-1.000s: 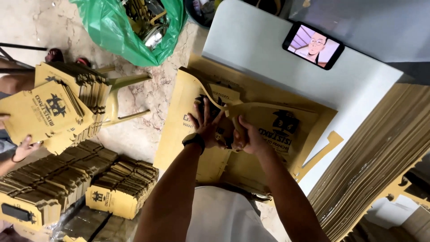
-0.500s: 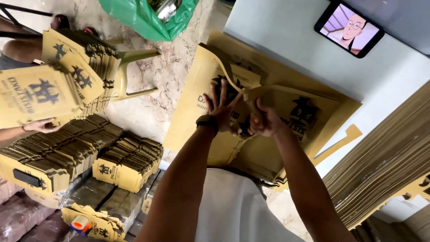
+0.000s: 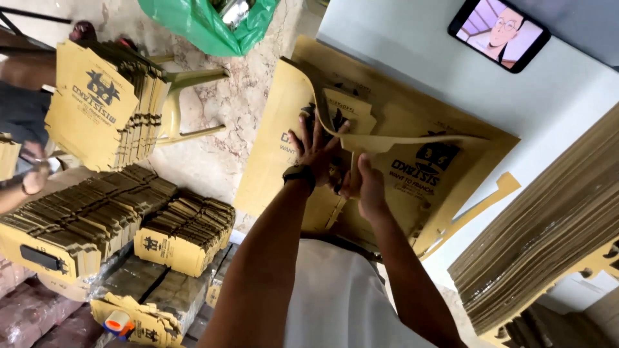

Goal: Manually punching out pre-cut cardboard shapes from sheets and stacking them.

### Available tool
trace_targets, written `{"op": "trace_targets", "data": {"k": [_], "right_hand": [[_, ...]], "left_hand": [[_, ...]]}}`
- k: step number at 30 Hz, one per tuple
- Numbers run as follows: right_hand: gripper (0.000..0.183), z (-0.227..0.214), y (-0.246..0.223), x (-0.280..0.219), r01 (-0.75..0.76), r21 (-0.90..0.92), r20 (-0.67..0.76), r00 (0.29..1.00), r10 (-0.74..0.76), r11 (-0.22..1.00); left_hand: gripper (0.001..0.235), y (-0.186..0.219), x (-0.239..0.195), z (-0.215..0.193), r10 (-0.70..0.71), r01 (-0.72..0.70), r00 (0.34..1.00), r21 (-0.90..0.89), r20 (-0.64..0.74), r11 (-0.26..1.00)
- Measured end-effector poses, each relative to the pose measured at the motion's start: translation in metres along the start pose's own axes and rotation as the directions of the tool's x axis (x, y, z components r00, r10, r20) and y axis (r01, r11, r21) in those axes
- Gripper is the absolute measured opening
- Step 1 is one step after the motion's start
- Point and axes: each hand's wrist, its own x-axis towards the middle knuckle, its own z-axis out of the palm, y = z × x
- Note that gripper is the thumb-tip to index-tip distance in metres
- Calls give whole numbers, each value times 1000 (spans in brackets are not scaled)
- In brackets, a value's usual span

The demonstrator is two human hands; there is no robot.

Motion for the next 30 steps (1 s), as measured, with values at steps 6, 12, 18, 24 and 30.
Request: {"op": "trace_targets", "data": {"k": [6,12,18,24,30], "right_hand": [[82,17,-72,-58,-218,0,70,974,217,976],[49,20,-31,-22,-74,251,-16,997,80,965],[31,14,-20,0,82,217,-184,982,-42,973],[37,24,-21,-2,182,162,-322,939,-123,970],[85,23,-4,26,313,-269,-455,792,-406,911]], "left_hand": [[147,4,-11,-16,-62,58,998,134,28,989],[169,2,-13,-16,-15,17,1000,85,-21,996],[167,-3,-20,-11,101,-98,991,30,-84,995],[134,-36,-37,-29,325,-328,945,-102,-42,939],[50,-124,18,-37,110,-401,541,-141,-834,905]]}}
